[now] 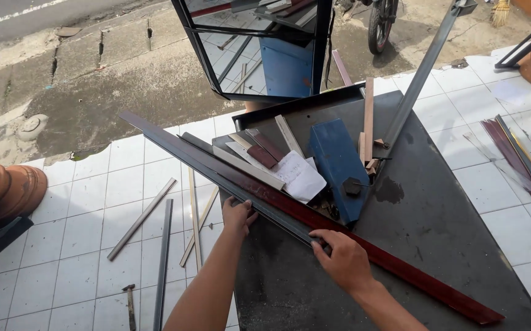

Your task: Unwrapping and cutting frame moldings to size using a manual miter cutter.

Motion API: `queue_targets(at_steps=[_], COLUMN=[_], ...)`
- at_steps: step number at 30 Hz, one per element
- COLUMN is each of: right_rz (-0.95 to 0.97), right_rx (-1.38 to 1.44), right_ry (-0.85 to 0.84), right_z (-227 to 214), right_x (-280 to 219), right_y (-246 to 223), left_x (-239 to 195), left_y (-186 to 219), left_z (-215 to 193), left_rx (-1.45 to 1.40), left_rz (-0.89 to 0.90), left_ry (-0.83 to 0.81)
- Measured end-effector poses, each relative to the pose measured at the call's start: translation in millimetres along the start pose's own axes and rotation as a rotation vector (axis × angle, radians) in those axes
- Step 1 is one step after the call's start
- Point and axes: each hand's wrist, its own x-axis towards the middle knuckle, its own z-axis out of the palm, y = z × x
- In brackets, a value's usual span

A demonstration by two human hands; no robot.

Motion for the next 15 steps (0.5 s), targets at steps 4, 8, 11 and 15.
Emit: queue_targets(at_steps=[4, 8, 11, 15], right_rz=[-0.035, 0.029, 0.065, 0.059], right_rx=[-0.124, -0.373, -0.438, -0.505], right_ry=[0.177, 0.226, 0.17, 0.005], right_z=[2, -11, -25, -46], right_x=[-39, -56, -49, -44], right_y=[85, 133, 148, 135], left_x=[-63, -102, -114, -125], left_y=[-66, -112, -125, -126], left_z=[-7, -17, -12, -10], left_rx=[0.043, 0.162, 0.355, 0.607], left_rz=[-0.049, -0.027, 0.026, 0.163], left_ry=[0.006, 0.039, 0.062, -0.033])
